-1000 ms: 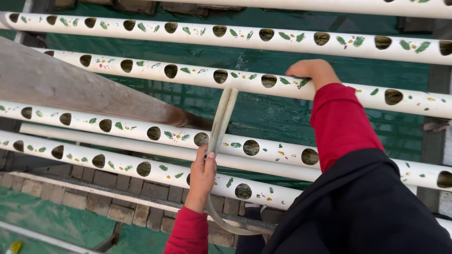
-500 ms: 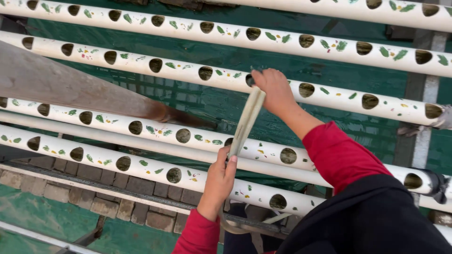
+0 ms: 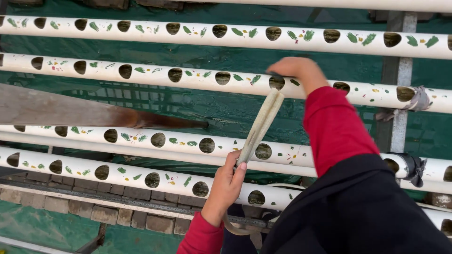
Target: Cleaning and reassembling PVC pipes and nutrient delivery hoses in a hydroponic garden.
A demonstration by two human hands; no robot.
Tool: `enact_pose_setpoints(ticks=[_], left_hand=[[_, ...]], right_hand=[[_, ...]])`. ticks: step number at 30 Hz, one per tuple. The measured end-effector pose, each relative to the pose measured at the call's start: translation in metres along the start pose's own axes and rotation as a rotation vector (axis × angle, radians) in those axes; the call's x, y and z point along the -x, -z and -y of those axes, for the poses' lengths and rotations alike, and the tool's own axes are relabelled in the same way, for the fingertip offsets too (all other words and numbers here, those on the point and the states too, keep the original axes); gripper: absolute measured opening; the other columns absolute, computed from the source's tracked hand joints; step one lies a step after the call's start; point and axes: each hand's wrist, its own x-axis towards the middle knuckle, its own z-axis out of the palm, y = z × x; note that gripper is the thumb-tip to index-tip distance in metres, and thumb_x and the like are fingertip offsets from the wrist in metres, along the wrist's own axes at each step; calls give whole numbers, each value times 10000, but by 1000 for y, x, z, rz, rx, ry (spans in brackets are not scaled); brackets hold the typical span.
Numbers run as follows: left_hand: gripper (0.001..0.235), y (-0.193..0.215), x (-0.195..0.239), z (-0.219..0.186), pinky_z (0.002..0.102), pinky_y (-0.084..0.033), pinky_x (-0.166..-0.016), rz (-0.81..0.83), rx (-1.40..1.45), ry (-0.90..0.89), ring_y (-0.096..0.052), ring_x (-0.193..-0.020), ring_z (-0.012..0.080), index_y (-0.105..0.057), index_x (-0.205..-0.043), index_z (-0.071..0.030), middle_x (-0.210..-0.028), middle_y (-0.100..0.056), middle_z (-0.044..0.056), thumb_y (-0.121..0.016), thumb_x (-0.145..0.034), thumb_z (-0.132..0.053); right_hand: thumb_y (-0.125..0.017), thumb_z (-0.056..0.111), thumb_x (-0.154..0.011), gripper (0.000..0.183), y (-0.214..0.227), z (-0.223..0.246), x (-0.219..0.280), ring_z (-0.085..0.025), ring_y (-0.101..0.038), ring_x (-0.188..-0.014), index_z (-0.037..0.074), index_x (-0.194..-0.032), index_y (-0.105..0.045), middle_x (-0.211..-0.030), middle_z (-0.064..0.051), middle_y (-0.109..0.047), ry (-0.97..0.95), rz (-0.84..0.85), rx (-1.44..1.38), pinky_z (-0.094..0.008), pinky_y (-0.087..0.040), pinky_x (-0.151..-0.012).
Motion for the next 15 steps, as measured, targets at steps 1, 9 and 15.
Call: enact_pose_setpoints(ticks=[1,9,15], left_hand=[[367,-4,-1,-1,330,-499,-603,14,10,-23,-607,-579,197,-540,-1359,-108,-649,-604,106,-525,-1029,-267],[381,-40,-16,-25,360,-481,-572,103,-24,-16,-626,-568,239,-514,-1374,-114,-671,-638,135,-502,-1032,-281],[352,-67,-25,-33,360,-506,-591,54,-37,-51,-666,-607,243,-517,-1337,-92,-696,-660,140,-486,-1056,-300]], right_hand=[[-517,510,-991,444,9,-26,11,-341,-631,-1194,211,-1229,-743,-1357,-105,-670,-25,34,47,-500,-483,-1018],[-514,425,-1029,395,7,-56,70,-398,-646,-1154,182,-1248,-735,-1270,-170,-693,-189,-148,217,-508,-493,-999],[-627,296,-953,284,-23,14,134,-374,-665,-952,117,-1146,-733,-973,-134,-708,392,-726,80,-517,-515,-807]])
